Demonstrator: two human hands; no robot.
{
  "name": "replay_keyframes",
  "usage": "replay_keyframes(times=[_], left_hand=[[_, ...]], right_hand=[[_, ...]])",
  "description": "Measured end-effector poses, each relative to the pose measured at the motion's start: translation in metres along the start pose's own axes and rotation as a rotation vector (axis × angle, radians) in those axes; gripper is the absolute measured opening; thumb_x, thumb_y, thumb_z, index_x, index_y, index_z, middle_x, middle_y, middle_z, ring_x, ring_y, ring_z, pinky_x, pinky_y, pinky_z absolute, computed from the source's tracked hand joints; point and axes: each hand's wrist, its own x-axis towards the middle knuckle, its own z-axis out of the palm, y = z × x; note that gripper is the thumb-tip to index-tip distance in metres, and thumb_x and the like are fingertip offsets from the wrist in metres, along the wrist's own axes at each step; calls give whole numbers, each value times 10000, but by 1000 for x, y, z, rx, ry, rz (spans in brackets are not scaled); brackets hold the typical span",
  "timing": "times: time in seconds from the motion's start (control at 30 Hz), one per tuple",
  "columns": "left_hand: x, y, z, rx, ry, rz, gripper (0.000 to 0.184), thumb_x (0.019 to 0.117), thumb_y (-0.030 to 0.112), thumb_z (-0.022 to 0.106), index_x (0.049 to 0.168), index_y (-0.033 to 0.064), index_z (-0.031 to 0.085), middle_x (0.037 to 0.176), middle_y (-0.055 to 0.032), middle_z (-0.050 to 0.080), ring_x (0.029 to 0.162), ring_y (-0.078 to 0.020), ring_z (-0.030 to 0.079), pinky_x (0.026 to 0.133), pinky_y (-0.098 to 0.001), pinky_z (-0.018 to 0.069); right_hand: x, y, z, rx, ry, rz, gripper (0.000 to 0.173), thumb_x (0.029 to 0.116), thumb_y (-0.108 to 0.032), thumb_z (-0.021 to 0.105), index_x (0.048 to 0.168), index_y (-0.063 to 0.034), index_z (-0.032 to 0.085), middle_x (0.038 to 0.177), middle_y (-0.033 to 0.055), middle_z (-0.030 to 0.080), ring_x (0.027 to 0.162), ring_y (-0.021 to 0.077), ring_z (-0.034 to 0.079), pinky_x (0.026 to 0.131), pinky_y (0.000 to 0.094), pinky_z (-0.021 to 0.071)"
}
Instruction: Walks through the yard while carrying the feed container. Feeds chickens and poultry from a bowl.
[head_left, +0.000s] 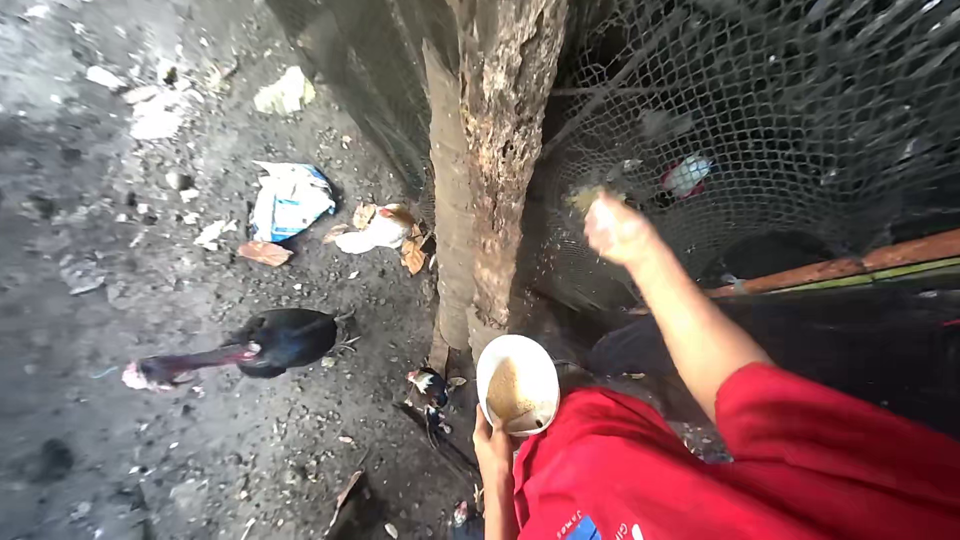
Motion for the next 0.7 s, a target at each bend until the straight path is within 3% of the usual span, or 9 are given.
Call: replay_keyframes(times=[0.07,0.1,0.13,0.2,0.3,0.4,0.5,0.6,0.7], left_hand=[[-3,0,0,1,-6,-7,521,1059,69,459,1572,58,368,1061,-250,697,654,-256,705,572,-420,612],[-5,-2,0,4,-10,-11,513,1062,71,460,1568,59,374,1058,-247,698,660,-254,709,578,-422,616],[-8,-5,-1,12,-11,-15,502,1064,73,460,1561,65,388,1059,-243,700,671,-254,712,588,-426,618],[-12,-9,-4,30,-7,-11,490,1064,72,461,1552,62,407,1078,-247,695,701,-261,701,618,-441,606],[-12,-20,-9,-29,48,-13,486,1051,58,470,1534,36,422,1014,-245,700,655,-254,692,576,-427,599],[-12,-27,-18,-95,111,-61,458,1051,68,472,1508,38,450,973,-244,704,638,-263,695,554,-433,600],[-9,-26,-25,-121,149,-70,463,1049,60,476,1510,38,445,999,-250,699,658,-265,700,562,-434,605],[-7,-24,-31,-176,207,-106,396,1060,72,458,1451,10,481,901,-223,703,588,-234,682,504,-388,583],[-8,-19,-42,-225,236,-133,339,1067,80,439,1389,-12,492,830,-199,688,551,-215,661,484,-362,569]], right_hand=[[38,-27,-7,-28,214,-129,411,1127,-429,298,1180,-105,546,930,50,638,746,129,620,639,275,529],[49,-34,-11,-87,281,-132,492,1143,-385,283,1395,-22,498,1239,173,639,1037,245,671,853,370,580],[57,-35,-16,-195,327,-115,487,1148,-290,272,1493,21,417,1434,235,538,1235,312,604,999,417,527],[54,-34,-17,-486,420,-81,473,1132,-164,336,1532,88,342,1568,297,387,1429,372,432,1158,469,371],[65,-26,-23,-699,573,-93,499,1102,-177,430,1519,91,371,1547,305,415,1445,400,421,1174,528,365],[23,-18,11,-859,500,-203,492,1076,-199,492,1463,100,445,1447,331,508,1367,441,497,1136,591,389],[-36,13,53,-1133,330,-494,416,1103,-276,439,1359,10,601,1278,265,653,1201,421,636,1025,613,493],[-77,87,80,-1118,130,-789,398,1055,-205,510,1380,6,602,1433,188,594,1377,327,529,1173,496,418],[-110,155,104,-1167,-295,-641,381,1030,-234,555,1341,-45,668,1375,145,653,1331,266,580,1158,443,437]])
